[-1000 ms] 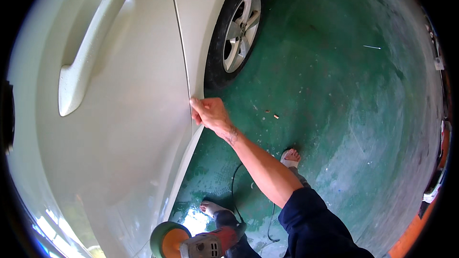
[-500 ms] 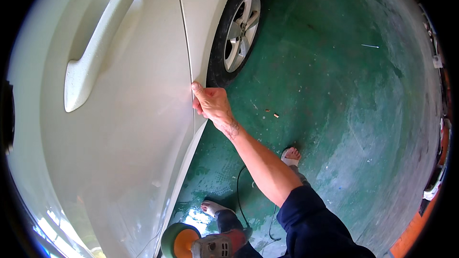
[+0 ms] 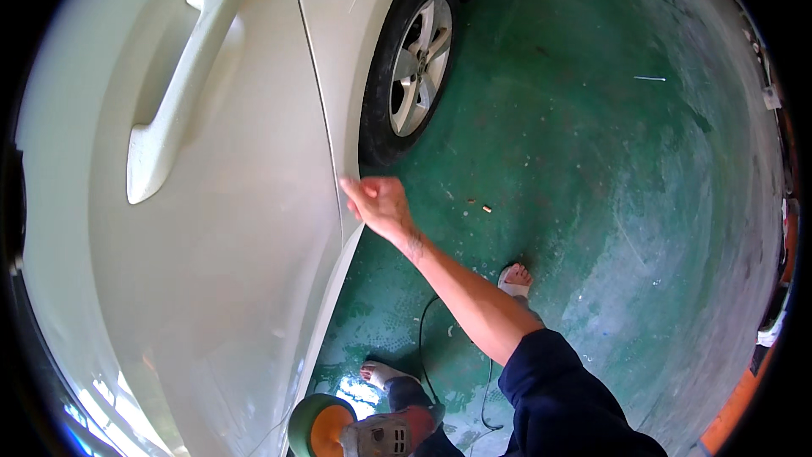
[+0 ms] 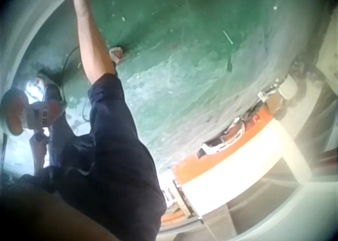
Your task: The person uses a power polisher with a green and yellow pad to polish the side and rear panels of a white car. They move the tool systematically along the bodywork, occasionally pausing to touch the surface.
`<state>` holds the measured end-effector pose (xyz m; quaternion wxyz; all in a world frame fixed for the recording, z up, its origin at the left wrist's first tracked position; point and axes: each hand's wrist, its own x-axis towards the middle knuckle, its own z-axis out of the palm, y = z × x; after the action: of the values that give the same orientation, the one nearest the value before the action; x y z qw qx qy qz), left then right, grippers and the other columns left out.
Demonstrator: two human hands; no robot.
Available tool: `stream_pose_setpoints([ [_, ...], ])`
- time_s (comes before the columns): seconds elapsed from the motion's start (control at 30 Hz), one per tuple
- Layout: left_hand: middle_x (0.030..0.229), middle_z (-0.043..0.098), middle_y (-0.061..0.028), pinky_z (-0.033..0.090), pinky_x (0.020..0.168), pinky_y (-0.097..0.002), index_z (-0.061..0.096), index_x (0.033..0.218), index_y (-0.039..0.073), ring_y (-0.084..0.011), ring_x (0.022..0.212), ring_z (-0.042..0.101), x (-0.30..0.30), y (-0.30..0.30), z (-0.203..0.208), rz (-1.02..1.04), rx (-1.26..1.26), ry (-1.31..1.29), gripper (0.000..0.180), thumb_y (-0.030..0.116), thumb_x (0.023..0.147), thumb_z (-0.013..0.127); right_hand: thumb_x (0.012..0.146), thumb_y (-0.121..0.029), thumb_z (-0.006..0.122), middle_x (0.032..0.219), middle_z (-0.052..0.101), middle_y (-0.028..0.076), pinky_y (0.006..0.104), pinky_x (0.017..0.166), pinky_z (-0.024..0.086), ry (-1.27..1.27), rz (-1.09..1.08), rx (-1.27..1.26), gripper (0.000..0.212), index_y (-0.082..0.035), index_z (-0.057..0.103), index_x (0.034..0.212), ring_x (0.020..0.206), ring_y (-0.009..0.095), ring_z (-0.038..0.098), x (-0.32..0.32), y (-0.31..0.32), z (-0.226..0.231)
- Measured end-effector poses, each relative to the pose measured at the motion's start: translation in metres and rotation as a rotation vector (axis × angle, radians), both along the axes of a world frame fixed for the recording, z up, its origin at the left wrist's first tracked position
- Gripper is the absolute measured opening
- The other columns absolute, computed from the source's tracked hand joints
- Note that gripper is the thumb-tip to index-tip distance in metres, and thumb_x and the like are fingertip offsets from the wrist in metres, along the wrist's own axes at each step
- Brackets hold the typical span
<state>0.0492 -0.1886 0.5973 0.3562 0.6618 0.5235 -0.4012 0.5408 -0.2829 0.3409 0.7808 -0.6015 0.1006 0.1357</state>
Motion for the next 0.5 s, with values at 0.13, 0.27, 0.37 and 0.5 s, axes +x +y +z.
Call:
stream_pose_setpoints([
  [0.13, 0.069, 0.064, -0.0073, 0.047, 0.056, -0.0342, 0.067, 0.091, -0.003, -0.0145, 0.062, 0.058, 0.000, -0.006, 0.004, 0.002, -0.019, 0.027, 0.019, 0.013, 0.081, 0.065, 0.092, -0.059, 0.066, 0.054, 0.053, 0.000, 0.0225, 0.041, 0.032, 0.120, 0.086, 0.123, 0.061, -0.008, 0.056, 0.059, 0.047, 0.006, 0.047, 0.050, -0.018, 0.064],
  [0.27, 0.066, 0.063, -0.0070, 0.046, 0.055, -0.0349, 0.066, 0.089, -0.003, -0.0150, 0.060, 0.058, 0.000, -0.005, 0.005, -0.011, -0.035, 0.042, 0.019, 0.015, 0.083, 0.065, 0.088, -0.065, 0.067, 0.052, 0.051, 0.000, 0.0231, 0.039, 0.029, 0.216, 0.139, 0.179, 0.065, -0.008, 0.055, 0.058, 0.044, 0.007, 0.045, 0.040, -0.014, 0.047],
  [0.37, 0.068, 0.065, -0.0089, 0.047, 0.055, -0.0355, 0.067, 0.091, -0.003, -0.0158, 0.061, 0.059, -0.001, -0.005, 0.003, 0.030, -0.049, 0.037, 0.020, 0.016, 0.083, 0.065, 0.085, -0.064, 0.069, 0.052, 0.050, 0.001, 0.0243, 0.037, 0.026, 0.244, 0.096, 0.175, 0.066, -0.005, 0.056, 0.059, 0.042, 0.008, 0.043, 0.020, -0.002, 0.022],
  [0.5, 0.069, 0.067, -0.0101, 0.048, 0.056, -0.0356, 0.068, 0.091, -0.003, -0.0159, 0.061, 0.060, 0.007, -0.005, 0.000, -0.075, -0.023, 0.009, 0.021, 0.015, 0.082, 0.065, 0.085, -0.064, 0.070, 0.053, 0.051, 0.002, 0.0235, 0.039, 0.028, 0.235, 0.092, 0.183, 0.065, -0.003, 0.058, 0.062, 0.046, 0.009, 0.047, 0.014, 0.006, 0.012],
])
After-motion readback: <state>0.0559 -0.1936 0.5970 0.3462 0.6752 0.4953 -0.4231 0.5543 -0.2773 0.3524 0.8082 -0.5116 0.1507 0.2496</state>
